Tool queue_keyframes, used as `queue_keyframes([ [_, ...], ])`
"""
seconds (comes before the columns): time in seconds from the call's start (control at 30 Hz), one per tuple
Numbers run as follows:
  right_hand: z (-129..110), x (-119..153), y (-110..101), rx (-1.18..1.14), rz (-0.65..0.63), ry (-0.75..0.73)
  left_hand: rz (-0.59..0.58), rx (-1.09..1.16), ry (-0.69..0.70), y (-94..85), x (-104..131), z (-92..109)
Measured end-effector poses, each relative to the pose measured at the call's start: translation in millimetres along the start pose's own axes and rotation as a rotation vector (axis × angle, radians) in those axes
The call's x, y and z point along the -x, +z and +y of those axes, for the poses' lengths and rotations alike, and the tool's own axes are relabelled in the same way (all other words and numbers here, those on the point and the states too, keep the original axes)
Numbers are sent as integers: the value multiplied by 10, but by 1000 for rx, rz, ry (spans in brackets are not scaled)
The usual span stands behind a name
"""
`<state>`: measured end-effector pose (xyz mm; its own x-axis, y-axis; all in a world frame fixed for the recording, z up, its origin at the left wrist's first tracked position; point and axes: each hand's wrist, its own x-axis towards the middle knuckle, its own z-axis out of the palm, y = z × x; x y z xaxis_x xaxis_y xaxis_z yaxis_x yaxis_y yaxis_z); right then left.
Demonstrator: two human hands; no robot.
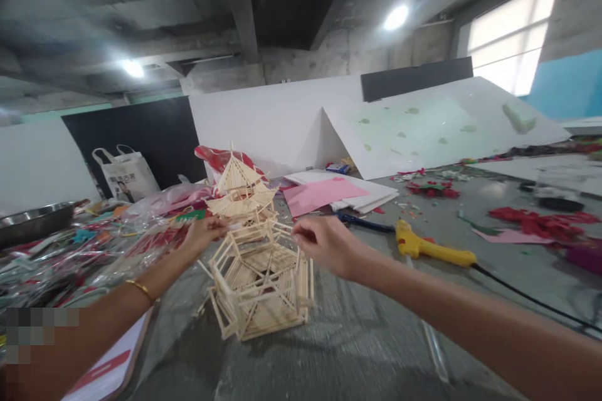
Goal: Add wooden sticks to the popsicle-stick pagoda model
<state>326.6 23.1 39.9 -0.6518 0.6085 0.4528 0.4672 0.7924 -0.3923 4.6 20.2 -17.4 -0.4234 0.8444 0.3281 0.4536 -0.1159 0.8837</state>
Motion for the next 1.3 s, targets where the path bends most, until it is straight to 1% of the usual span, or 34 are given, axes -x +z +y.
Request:
queue_keyframes([
  [0.07, 64, -194, -24, 75, 67, -29, -20, -4, -4, -17, 9, 18],
  [0.13, 186, -448, -11, 128, 122, -36, -24, -4, -22, -44, 11, 22],
  [0.17, 262, -583, 17, 135, 122, -18, -26, -3, -36, -59, 12, 18],
  [0.2, 342, -716, 61, 117, 92, 3, -33, 0, -54, -74, 14, 10],
  [0.23, 420, -843, 120, 61, 11, 31, -44, 4, -74, -87, 16, 0],
  [0.33, 608, -1155, 355, -257, -317, 173, -83, 27, -128, -115, 22, -28],
  [0.4, 679, -1301, 516, -374, -429, 230, -97, 48, -149, -129, 16, -37],
  [0.47, 709, -1410, 643, -400, -464, 232, -104, 72, -158, -144, 0, -39],
  [0.53, 711, -1491, 721, -438, -496, 227, -110, 94, -160, -156, -20, -39],
  [0.63, 696, -1584, 770, -554, -593, 258, -111, 123, -146, -149, -41, -42],
  [0.73, 705, -1659, 808, -699, -717, 326, -105, 142, -110, -105, -60, -53],
  [0.83, 750, -1726, 887, -831, -798, 407, -77, 154, -61, -44, -94, -75],
  [0.93, 800, -1780, 979, -881, -816, 441, -36, 157, -13, 6, -123, -97],
  [1.07, 814, -1807, 1052, -924, -816, 435, 25, 164, 17, 51, -122, -104],
  [1.17, 764, -1816, 1050, -997, -783, 419, 74, 182, 16, 73, -125, -80],
  [1.3, 653, -1886, 986, -1092, -751, 411, 114, 192, 30, 88, -185, -30],
])
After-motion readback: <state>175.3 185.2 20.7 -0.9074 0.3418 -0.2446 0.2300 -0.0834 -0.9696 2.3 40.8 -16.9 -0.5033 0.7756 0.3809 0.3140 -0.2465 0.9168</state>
